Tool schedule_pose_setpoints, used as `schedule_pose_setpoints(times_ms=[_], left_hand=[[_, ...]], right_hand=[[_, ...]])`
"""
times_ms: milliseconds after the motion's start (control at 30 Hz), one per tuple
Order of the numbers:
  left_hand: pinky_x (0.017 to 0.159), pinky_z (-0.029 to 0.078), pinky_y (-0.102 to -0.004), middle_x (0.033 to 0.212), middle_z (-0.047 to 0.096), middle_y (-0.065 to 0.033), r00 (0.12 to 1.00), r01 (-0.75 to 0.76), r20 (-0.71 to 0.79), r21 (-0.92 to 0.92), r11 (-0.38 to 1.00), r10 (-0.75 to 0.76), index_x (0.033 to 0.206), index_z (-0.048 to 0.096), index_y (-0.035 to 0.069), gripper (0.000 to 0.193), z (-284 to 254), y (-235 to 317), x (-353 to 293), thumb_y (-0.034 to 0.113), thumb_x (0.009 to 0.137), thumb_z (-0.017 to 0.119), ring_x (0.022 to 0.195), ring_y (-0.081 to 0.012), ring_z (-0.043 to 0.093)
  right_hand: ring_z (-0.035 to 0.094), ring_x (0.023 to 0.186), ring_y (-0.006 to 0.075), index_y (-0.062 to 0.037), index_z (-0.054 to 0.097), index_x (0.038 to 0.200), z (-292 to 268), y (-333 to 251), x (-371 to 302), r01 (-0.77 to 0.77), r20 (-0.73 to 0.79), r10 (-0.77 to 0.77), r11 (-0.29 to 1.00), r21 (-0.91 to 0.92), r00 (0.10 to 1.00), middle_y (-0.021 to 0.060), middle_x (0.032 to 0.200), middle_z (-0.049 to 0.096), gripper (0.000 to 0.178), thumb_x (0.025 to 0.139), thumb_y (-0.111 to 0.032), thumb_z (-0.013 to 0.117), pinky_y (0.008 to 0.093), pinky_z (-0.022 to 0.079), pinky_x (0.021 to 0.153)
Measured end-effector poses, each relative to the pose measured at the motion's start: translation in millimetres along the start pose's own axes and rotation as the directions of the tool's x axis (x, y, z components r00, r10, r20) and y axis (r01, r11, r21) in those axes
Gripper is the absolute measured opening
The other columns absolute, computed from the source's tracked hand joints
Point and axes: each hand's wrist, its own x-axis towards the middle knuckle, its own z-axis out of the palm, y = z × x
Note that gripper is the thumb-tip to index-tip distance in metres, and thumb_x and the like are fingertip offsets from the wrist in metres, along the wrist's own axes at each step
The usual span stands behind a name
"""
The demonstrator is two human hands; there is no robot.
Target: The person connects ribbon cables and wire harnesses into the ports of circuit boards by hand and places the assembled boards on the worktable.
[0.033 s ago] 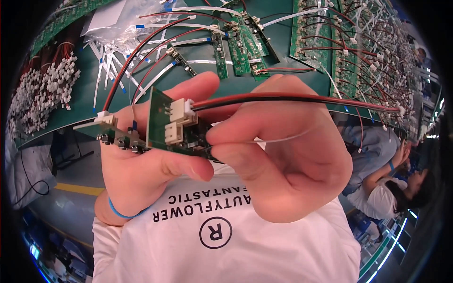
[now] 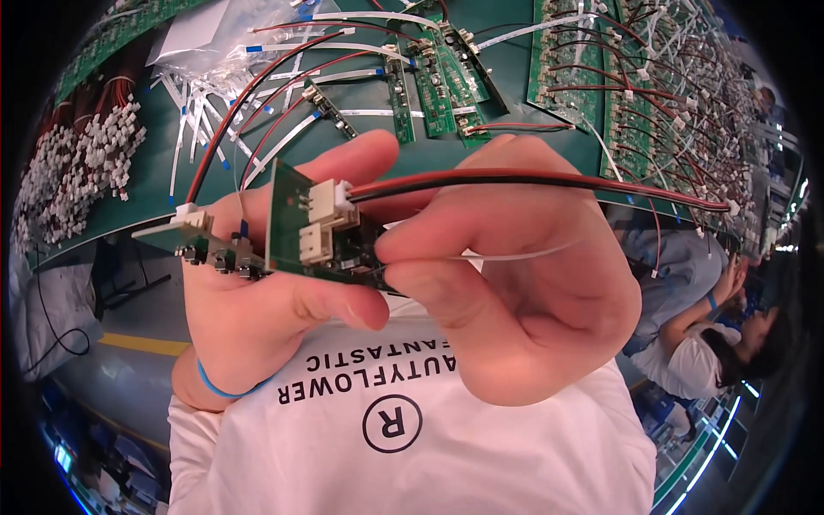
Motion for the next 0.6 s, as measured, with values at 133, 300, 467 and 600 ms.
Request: schedule_pose_setpoints(times_ms=[133, 300, 467, 600], left_hand=[[0.082, 0.047, -0.0399, 0.112, 0.049, -0.0202, 0.998, 0.033, -0.047, 0.029, 0.999, -0.032, 0.126, 0.027, -0.003, 0.073, -2.4, 0.2, -2.0, 0.014, 0.068, 0.069, 0.097, -0.0288, 0.054], [0.079, 0.048, -0.0423, 0.112, 0.049, -0.0205, 0.998, -0.055, -0.020, 0.020, 0.998, 0.055, 0.127, 0.026, 0.000, 0.079, -1.3, -5.2, -1.6, 0.023, 0.067, 0.072, 0.097, -0.0309, 0.054], [0.079, 0.048, -0.0447, 0.114, 0.048, -0.0211, 0.998, -0.061, -0.023, 0.031, 0.998, 0.062, 0.128, 0.027, 0.003, 0.081, 0.5, -7.1, 0.3, 0.032, 0.066, 0.070, 0.097, -0.0320, 0.053], [0.080, 0.047, -0.0452, 0.115, 0.048, -0.0207, 0.999, 0.024, 0.040, 0.031, 0.999, -0.026, 0.128, 0.027, 0.003, 0.080, -2.6, -3.4, 3.7, 0.033, 0.067, 0.069, 0.099, -0.0320, 0.052]], right_hand=[[0.052, 0.056, 0.0169, -0.0035, 0.060, 0.069, 0.0, -2.0, 1.3, -0.013, 0.006, 0.013, 1.000, 0.006, 1.000, 0.0037, 0.061, 0.058, 0.019, 0.053, 0.007, 0.064, 0.0254, 0.036, 0.055], [0.052, 0.056, 0.0162, -0.0023, 0.060, 0.069, 0.0, -2.6, 2.0, -0.040, 0.029, 0.040, 0.999, -0.011, 0.999, 0.0041, 0.062, 0.059, 0.018, 0.054, 0.008, 0.063, 0.0254, 0.035, 0.055], [0.052, 0.057, 0.0160, -0.0022, 0.061, 0.069, 2.9, 0.6, 0.1, -0.047, -0.018, 0.047, 0.999, 0.009, 0.999, 0.0030, 0.062, 0.059, 0.017, 0.056, 0.007, 0.062, 0.0248, 0.034, 0.057], [0.052, 0.059, 0.0154, -0.0029, 0.060, 0.068, 0.8, 0.3, 1.7, -0.044, 0.062, 0.046, 0.998, -0.048, 0.997, 0.0019, 0.062, 0.059, 0.016, 0.056, 0.007, 0.061, 0.0254, 0.033, 0.058]])
